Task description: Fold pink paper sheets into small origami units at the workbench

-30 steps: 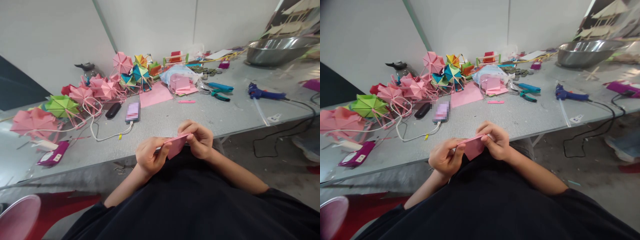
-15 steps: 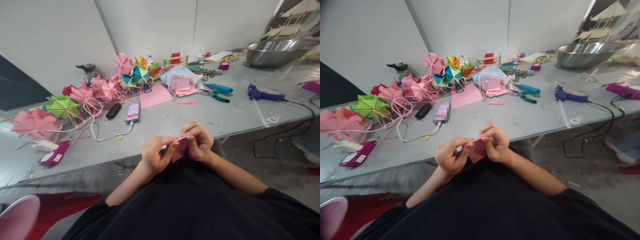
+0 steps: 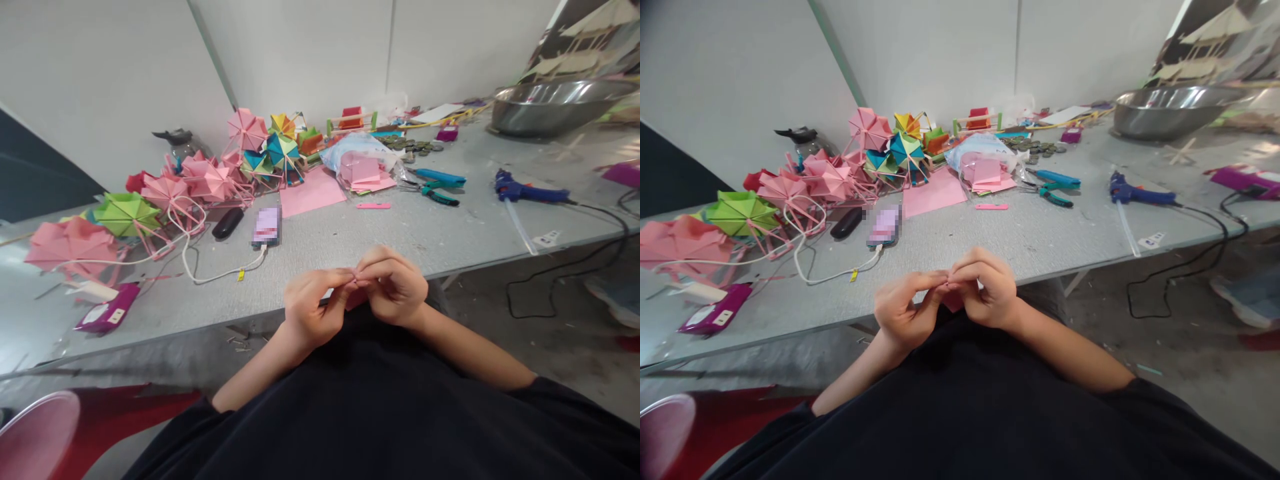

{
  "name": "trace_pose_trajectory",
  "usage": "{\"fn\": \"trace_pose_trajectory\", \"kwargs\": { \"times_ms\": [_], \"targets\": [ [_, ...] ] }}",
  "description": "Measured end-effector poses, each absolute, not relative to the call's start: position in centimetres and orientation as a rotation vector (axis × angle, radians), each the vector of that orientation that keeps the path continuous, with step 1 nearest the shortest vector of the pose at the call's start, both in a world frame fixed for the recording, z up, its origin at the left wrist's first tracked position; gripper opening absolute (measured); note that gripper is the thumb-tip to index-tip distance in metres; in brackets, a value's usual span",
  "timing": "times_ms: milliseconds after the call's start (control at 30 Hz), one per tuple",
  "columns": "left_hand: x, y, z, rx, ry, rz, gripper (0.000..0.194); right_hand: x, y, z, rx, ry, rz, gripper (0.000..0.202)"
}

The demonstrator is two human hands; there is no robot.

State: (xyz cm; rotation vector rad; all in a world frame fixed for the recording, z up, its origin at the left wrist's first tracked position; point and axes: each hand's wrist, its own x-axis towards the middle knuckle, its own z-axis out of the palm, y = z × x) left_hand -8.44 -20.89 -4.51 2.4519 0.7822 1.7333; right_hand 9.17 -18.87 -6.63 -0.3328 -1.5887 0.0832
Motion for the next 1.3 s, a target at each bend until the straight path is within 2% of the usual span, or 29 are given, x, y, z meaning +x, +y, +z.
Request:
{"fn": "trace_pose_trajectory", "kwargs": {
  "times_ms": [100,333,567,667,867,1067,1300],
  "targets": [
    [-8.3,-21.1,-4.7,2.392,0.834,1.778,0.007,9.3,-19.0,-6.3,-0.316,-1.610,-0.009,0.022],
    [-8.8,-21.0,-4.1,2.331,0.722,1.811,0.011,10.2,-18.8,-5.8,-0.305,-1.637,-0.037,0.017],
    [-8.3,-21.1,-2.8,2.608,0.641,1.922,0.003,10.1,-19.1,-5.4,-0.372,-1.696,-0.340,0.010],
    [-8.1,-20.9,-2.7,2.594,0.613,1.992,0.009,10.3,-19.6,-5.1,-0.416,-1.726,-0.424,0.012],
    [-8.5,-20.0,-3.1,2.800,0.539,2.007,0.009,10.2,-19.9,-5.0,-0.417,-1.740,-0.413,0.017],
    [-8.5,-20.5,-2.7,2.750,0.664,2.064,0.017,9.4,-19.1,-5.8,-0.428,-1.690,-0.445,0.022],
    [-8.2,-20.8,-2.9,2.768,0.588,2.057,0.008,9.8,-19.1,-6.4,-0.448,-1.718,-0.469,0.022]
  ]
}}
